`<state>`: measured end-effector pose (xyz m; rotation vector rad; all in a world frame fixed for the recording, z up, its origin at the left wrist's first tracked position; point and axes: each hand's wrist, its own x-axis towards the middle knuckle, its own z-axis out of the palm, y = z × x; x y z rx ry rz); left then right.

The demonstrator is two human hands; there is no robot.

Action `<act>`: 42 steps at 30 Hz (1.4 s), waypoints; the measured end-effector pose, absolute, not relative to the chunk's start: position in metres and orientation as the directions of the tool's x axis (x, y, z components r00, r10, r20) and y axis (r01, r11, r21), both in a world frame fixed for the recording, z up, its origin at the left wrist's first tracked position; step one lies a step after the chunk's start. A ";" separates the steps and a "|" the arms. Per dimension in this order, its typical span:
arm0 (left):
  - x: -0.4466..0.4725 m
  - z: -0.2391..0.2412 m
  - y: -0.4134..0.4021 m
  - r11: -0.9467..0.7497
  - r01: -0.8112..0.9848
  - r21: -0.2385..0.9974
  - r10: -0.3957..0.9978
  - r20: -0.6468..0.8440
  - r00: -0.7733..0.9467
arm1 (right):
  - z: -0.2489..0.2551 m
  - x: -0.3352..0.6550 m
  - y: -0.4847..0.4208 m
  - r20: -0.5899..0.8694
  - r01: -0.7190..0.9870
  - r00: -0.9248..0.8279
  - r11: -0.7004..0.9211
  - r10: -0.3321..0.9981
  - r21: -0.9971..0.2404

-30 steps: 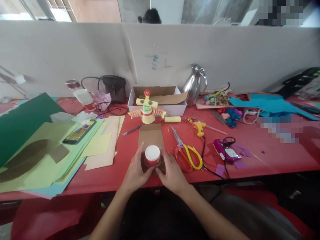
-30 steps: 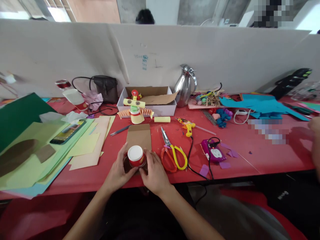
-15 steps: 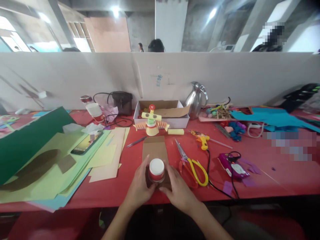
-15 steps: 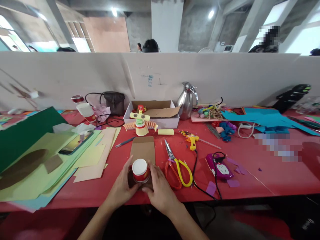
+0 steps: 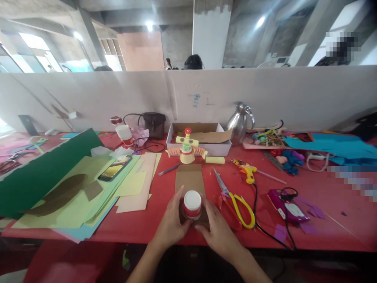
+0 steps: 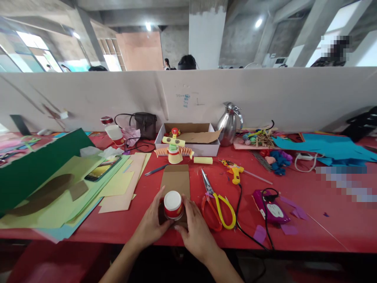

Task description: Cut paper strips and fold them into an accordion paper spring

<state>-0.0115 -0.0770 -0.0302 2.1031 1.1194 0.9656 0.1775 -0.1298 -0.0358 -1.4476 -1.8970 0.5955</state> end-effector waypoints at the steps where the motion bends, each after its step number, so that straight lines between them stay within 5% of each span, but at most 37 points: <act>1: -0.012 -0.030 -0.077 -0.496 0.455 0.739 0.857 0.330 0.396 | -0.036 0.177 -0.130 0.231 0.655 -0.161 0.279 0.960 -0.702; 25: -0.011 -0.029 -0.078 -0.525 0.538 0.659 0.846 0.335 0.415 | -0.044 0.178 -0.132 0.298 0.734 -0.186 0.334 0.936 -0.591; 42: -0.012 -0.028 -0.078 -0.560 0.562 0.610 0.824 0.336 0.456 | -0.046 0.178 -0.131 0.300 0.706 -0.181 0.336 0.937 -0.624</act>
